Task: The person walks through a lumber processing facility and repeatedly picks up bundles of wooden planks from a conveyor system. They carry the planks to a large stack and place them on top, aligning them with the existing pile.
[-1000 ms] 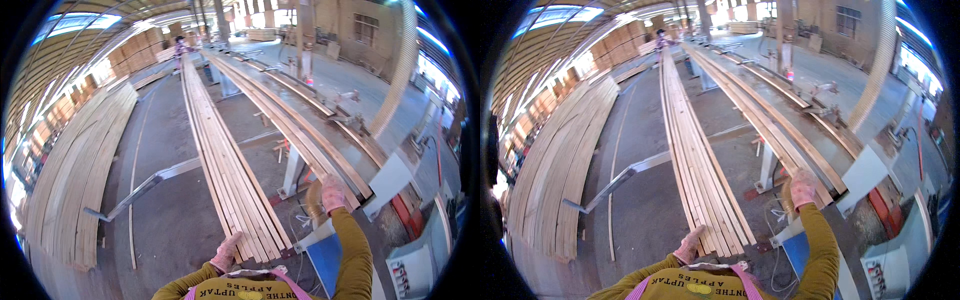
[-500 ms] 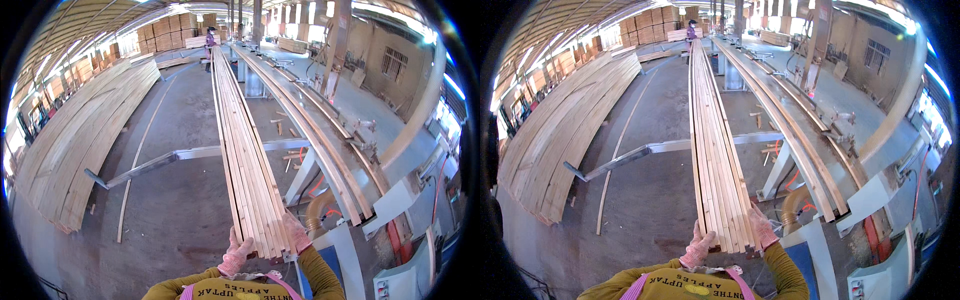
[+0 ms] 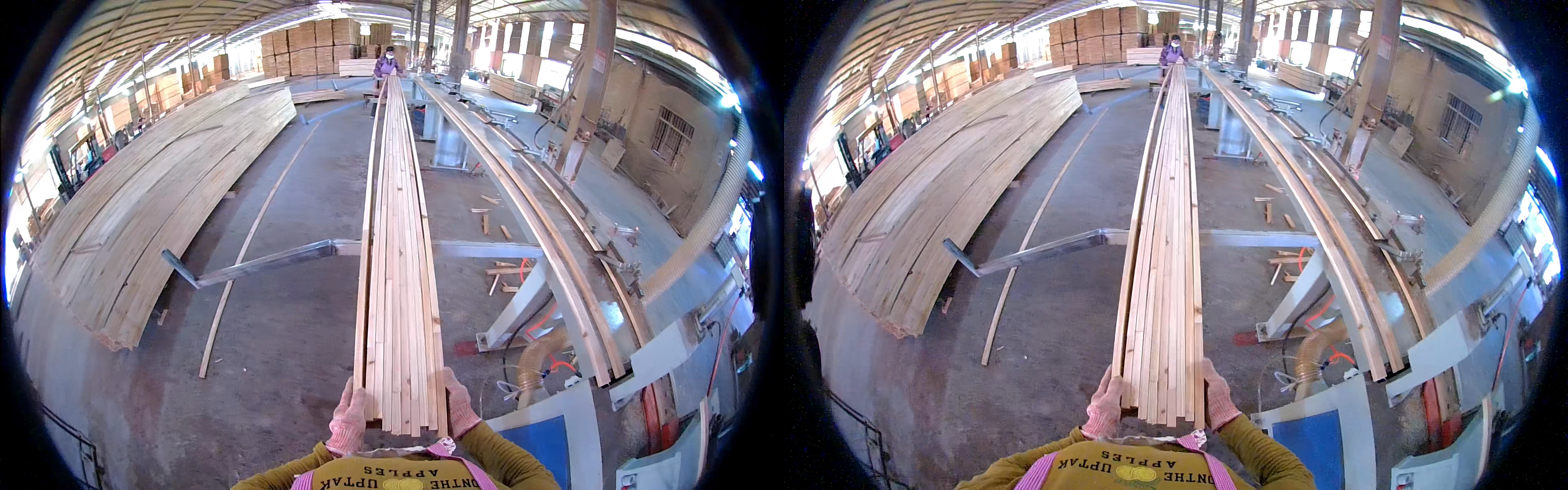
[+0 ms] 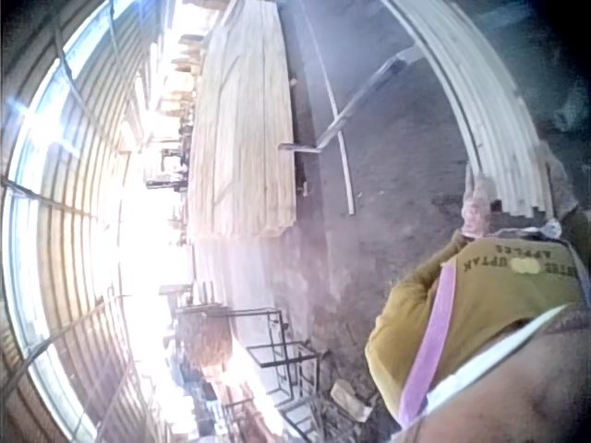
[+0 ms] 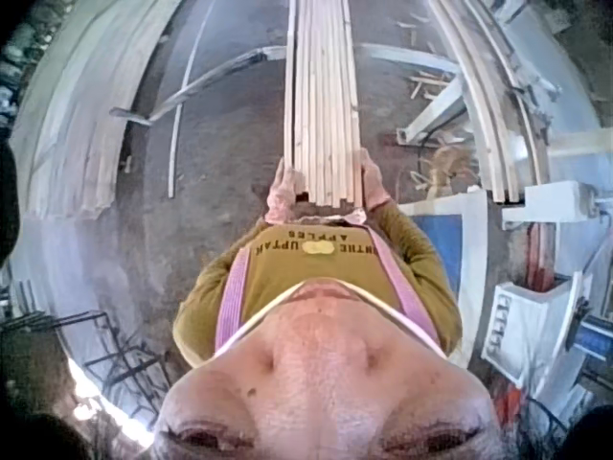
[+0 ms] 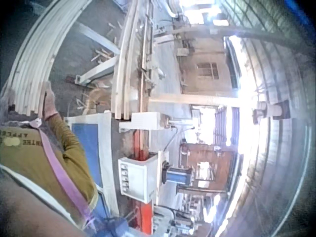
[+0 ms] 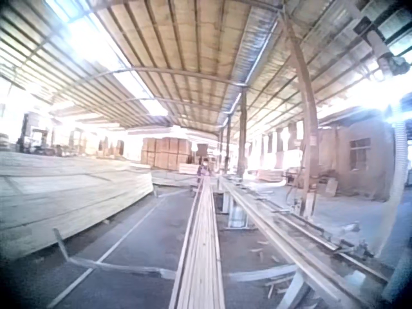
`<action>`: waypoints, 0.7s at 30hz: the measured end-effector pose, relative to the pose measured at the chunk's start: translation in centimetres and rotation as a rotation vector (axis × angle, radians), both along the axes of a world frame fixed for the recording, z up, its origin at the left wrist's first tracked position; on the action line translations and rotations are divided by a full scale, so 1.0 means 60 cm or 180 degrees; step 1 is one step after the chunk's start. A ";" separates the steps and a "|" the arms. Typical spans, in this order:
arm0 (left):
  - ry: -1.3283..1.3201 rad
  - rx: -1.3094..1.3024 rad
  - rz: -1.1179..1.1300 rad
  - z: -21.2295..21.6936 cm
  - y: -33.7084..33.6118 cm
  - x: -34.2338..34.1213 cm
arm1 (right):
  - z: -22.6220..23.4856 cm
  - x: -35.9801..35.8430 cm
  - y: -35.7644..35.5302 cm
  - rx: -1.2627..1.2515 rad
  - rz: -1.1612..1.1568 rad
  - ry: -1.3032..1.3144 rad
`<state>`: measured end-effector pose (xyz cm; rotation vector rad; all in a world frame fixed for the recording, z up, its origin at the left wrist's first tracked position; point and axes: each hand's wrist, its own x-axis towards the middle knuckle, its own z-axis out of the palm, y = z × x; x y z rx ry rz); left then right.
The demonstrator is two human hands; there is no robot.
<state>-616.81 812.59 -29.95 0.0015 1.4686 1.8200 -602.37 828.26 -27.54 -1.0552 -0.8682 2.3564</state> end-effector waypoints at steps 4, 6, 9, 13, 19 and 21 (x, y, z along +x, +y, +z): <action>0.0045 -0.0135 0.0102 0.004 -0.015 -0.002 | -0.055 -0.016 0.011 -0.0326 0.0676 0.0789; -0.0111 0.0102 0.0202 0.012 -0.013 0.005 | -0.106 -0.015 0.015 -0.0645 0.0592 0.1047; -0.0069 0.0300 0.0165 0.000 -0.004 0.016 | -0.180 -0.004 0.044 -0.0861 0.0585 0.1286; -0.0269 -0.0286 0.0216 0.066 -0.016 0.023 | -0.105 -0.043 0.013 -0.0873 0.0689 0.1776; -0.0437 0.0154 0.0860 0.038 -0.008 0.039 | -0.197 -0.044 0.019 -0.0306 0.0497 0.1757; -0.0241 -0.0042 0.1021 0.019 -0.012 0.032 | -0.206 -0.056 0.006 -0.0376 0.0560 0.1778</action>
